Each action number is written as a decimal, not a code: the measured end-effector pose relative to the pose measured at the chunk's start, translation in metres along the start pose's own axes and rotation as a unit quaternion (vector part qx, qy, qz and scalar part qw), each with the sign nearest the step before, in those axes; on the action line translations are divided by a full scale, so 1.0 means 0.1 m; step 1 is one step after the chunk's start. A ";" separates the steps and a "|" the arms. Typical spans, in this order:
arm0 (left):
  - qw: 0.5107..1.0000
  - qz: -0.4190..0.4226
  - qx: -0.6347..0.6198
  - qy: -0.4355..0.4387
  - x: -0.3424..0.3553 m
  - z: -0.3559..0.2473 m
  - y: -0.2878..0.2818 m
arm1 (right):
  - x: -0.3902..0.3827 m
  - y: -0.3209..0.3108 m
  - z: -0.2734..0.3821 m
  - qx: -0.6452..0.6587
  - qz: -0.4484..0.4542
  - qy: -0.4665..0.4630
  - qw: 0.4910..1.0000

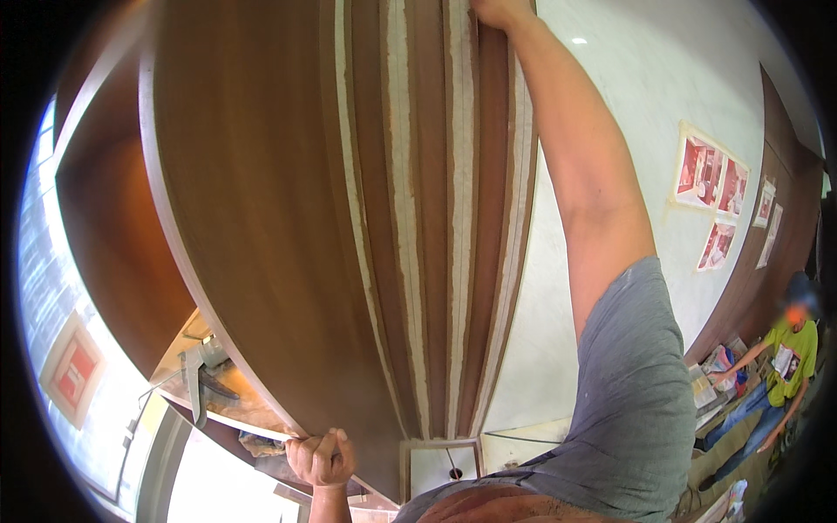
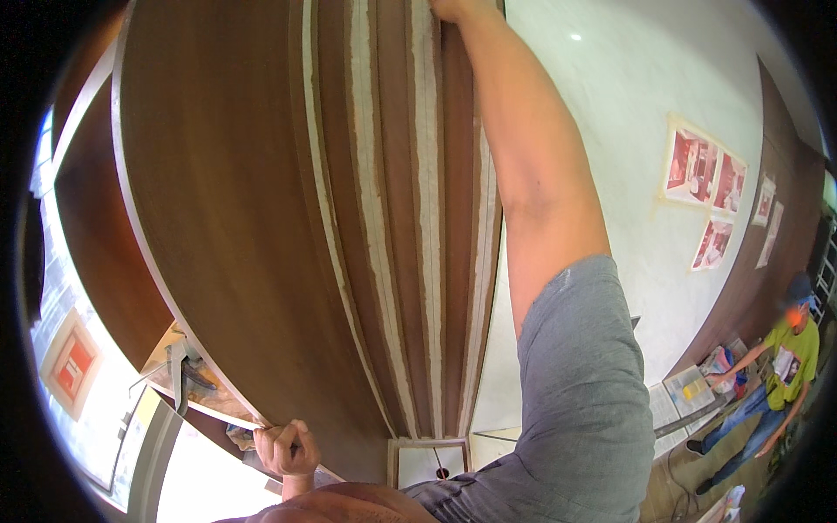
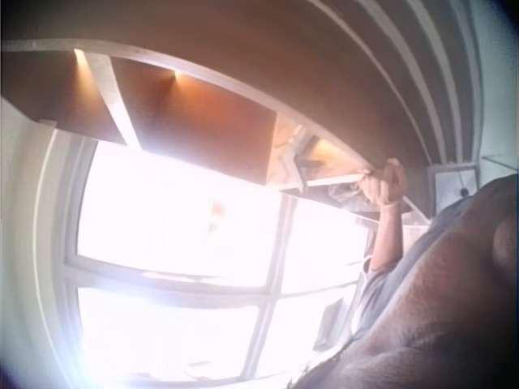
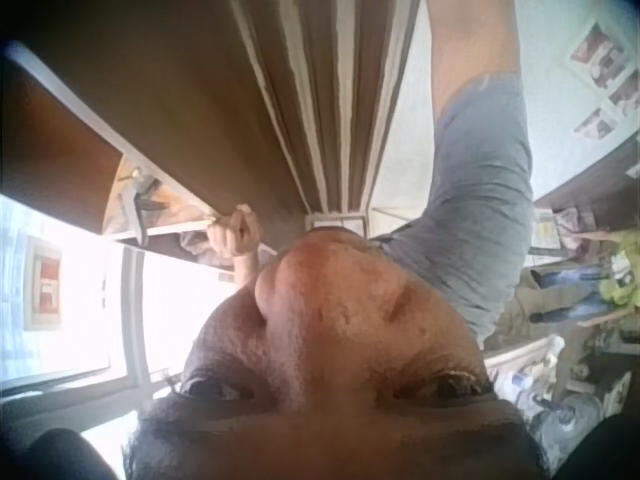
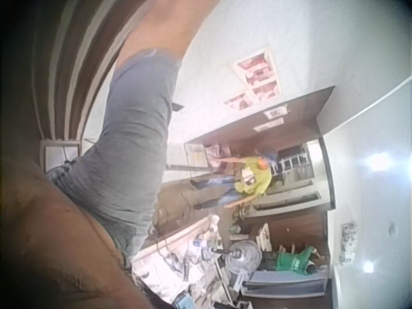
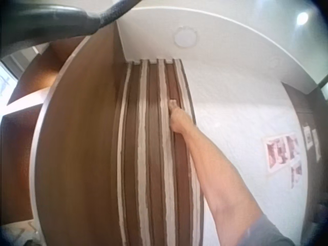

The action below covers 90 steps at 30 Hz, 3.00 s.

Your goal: The person applies a dark finish to the grooves of a curved wooden ceiling panel using a small brush and a metal can. He repeatedly dips the brush, paints the recessed lines, and wipes the surface with a cloth.

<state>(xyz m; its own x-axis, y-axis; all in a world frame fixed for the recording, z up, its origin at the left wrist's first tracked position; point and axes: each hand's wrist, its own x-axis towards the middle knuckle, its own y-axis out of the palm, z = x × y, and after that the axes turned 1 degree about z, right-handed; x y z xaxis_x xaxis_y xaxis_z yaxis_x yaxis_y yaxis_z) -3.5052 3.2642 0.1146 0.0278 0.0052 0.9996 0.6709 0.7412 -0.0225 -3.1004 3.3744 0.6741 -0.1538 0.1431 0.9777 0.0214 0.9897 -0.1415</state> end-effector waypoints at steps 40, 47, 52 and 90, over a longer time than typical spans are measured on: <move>0.999 0.036 0.025 -0.007 -0.02 -0.10 0.01 | -1.16 -0.30 0.21 -0.055 0.204 0.069 0.975; 0.998 0.048 0.048 -0.008 -0.04 -0.11 -0.02 | -1.14 -0.26 0.10 -0.042 0.166 0.104 0.980; 0.999 0.033 0.042 0.009 -0.05 -0.11 0.07 | -1.38 0.11 -0.11 0.006 -0.009 -0.009 1.000; 0.999 0.047 0.012 -0.013 0.02 -0.07 -0.04 | -3.12 0.55 1.41 0.089 0.231 -0.142 0.958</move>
<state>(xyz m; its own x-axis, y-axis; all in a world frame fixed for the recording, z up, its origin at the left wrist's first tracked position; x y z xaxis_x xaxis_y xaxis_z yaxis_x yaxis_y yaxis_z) -3.5024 3.2566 0.1162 0.0706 0.0924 0.9932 0.6487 0.7522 -0.1160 -3.1908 3.3843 0.3394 -0.4325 0.5353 0.7256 -0.0134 0.8008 -0.5988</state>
